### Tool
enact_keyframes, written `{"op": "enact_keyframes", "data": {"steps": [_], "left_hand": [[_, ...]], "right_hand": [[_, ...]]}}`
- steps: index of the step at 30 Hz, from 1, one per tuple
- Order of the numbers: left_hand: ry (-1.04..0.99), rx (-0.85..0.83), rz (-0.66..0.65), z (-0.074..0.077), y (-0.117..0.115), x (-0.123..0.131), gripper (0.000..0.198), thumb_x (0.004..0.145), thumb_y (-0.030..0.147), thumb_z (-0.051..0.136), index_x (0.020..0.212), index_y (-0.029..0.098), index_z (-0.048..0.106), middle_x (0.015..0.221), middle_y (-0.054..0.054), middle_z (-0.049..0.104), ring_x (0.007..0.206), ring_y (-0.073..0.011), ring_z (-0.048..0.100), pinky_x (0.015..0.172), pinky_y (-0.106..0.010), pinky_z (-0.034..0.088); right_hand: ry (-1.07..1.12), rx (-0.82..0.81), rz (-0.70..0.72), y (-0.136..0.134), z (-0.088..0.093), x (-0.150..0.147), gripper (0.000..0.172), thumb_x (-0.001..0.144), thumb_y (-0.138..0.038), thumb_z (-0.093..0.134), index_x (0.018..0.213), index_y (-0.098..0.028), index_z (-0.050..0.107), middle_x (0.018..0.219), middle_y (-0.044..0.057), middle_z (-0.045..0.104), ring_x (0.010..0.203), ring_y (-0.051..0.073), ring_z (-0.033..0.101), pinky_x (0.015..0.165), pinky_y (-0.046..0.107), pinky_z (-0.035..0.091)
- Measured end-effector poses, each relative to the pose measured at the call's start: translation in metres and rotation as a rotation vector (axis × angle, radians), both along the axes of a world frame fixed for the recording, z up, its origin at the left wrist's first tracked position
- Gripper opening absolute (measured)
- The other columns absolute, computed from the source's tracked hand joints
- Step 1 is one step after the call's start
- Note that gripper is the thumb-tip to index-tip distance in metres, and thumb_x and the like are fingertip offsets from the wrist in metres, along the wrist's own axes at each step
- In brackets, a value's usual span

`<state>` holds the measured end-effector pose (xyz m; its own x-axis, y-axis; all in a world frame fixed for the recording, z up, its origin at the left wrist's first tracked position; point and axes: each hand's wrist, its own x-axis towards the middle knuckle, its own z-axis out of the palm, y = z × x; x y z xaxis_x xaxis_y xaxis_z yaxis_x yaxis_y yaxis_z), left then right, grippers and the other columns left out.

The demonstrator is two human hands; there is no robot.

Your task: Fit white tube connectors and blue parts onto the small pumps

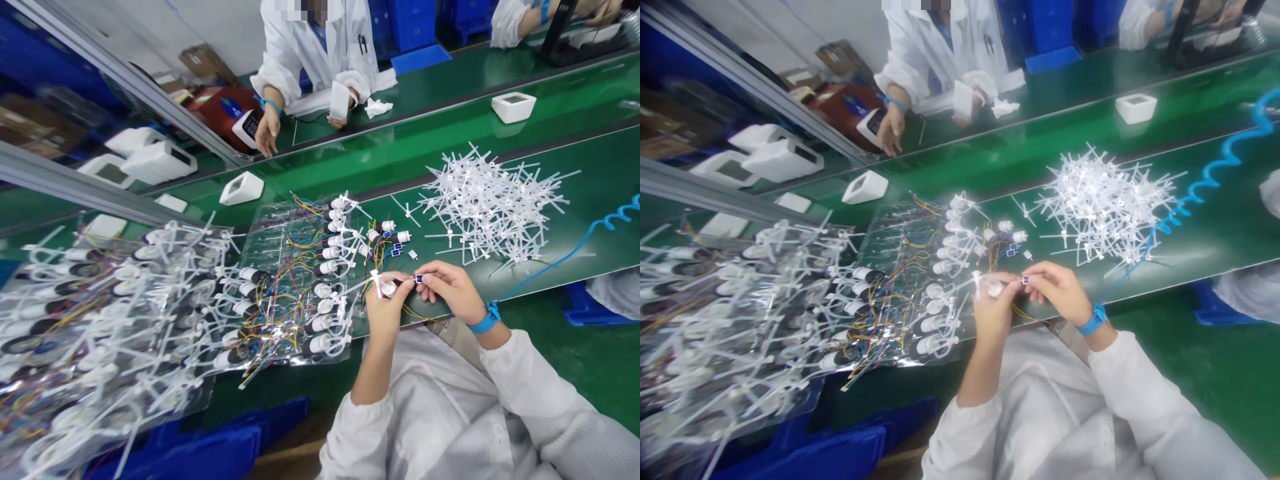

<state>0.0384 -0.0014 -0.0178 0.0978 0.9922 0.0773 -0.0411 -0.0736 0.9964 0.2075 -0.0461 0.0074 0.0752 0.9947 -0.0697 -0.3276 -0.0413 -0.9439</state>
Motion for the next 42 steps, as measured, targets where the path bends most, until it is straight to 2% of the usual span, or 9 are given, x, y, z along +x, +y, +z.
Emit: {"op": "enact_keyframes", "data": {"steps": [4, 9, 16, 24, 28, 37, 42], "left_hand": [[-0.073, -0.041, -0.012, -0.002, 0.002, 0.0, 0.02, 0.088, 0.032, 0.091, 0.091, 0.019, 0.077, 0.095, -0.004, 0.078, 0.091, -0.0192, 0.076, 0.091, -0.033, 0.061], [-0.108, -0.05, -0.103, -0.001, 0.005, -0.001, 0.023, 0.091, 0.04, 0.088, 0.091, 0.019, 0.079, 0.094, -0.006, 0.078, 0.088, -0.0199, 0.074, 0.088, -0.033, 0.06], [0.081, 0.011, -0.082, 0.017, 0.004, 0.001, 0.018, 0.09, 0.038, 0.086, 0.091, 0.02, 0.084, 0.092, -0.007, 0.082, 0.087, -0.0221, 0.078, 0.087, -0.035, 0.063], [0.129, 0.057, -0.076, 0.033, 0.001, 0.004, 0.012, 0.089, 0.031, 0.084, 0.084, 0.02, 0.083, 0.085, -0.006, 0.082, 0.082, -0.0216, 0.078, 0.079, -0.033, 0.064], [0.14, 0.079, -0.073, 0.033, 0.001, 0.005, 0.014, 0.09, 0.031, 0.084, 0.082, 0.02, 0.08, 0.085, -0.006, 0.082, 0.083, -0.022, 0.078, 0.081, -0.034, 0.064], [0.138, 0.081, -0.067, 0.024, 0.0, 0.003, 0.017, 0.089, 0.033, 0.087, 0.081, 0.02, 0.08, 0.085, -0.006, 0.08, 0.083, -0.022, 0.077, 0.083, -0.035, 0.064], [0.121, 0.035, -0.079, 0.027, 0.003, 0.004, 0.014, 0.087, 0.031, 0.087, 0.082, 0.02, 0.081, 0.086, -0.006, 0.081, 0.084, -0.0224, 0.078, 0.083, -0.035, 0.064]], "right_hand": [[-0.01, -0.023, 0.026, 0.0, -0.001, -0.001, 0.041, 0.089, -0.052, 0.092, 0.111, -0.02, 0.08, 0.087, 0.004, 0.079, 0.066, 0.016, 0.069, 0.065, 0.03, 0.059], [-0.024, -0.027, 0.032, 0.003, -0.001, 0.001, 0.039, 0.091, -0.053, 0.09, 0.108, -0.02, 0.081, 0.083, 0.003, 0.078, 0.065, 0.016, 0.067, 0.067, 0.031, 0.059], [-0.046, -0.051, -0.039, 0.003, -0.003, 0.004, 0.041, 0.087, -0.056, 0.092, 0.106, -0.02, 0.084, 0.081, 0.002, 0.077, 0.064, 0.016, 0.065, 0.066, 0.031, 0.058], [-0.024, -0.076, -0.046, 0.003, -0.003, 0.004, 0.037, 0.084, -0.05, 0.094, 0.103, -0.02, 0.087, 0.076, 0.002, 0.075, 0.063, 0.016, 0.064, 0.065, 0.032, 0.059], [-0.03, -0.085, -0.051, 0.003, -0.002, 0.004, 0.035, 0.083, -0.048, 0.094, 0.103, -0.02, 0.089, 0.077, 0.003, 0.077, 0.062, 0.016, 0.064, 0.063, 0.031, 0.059], [-0.072, -0.084, -0.033, 0.002, -0.004, 0.006, 0.034, 0.082, -0.047, 0.095, 0.103, -0.02, 0.09, 0.082, 0.005, 0.08, 0.062, 0.016, 0.066, 0.064, 0.033, 0.06], [-0.055, -0.073, -0.056, 0.003, -0.004, 0.003, 0.034, 0.084, -0.046, 0.094, 0.104, -0.02, 0.089, 0.081, 0.004, 0.079, 0.063, 0.016, 0.066, 0.065, 0.032, 0.059]]}}
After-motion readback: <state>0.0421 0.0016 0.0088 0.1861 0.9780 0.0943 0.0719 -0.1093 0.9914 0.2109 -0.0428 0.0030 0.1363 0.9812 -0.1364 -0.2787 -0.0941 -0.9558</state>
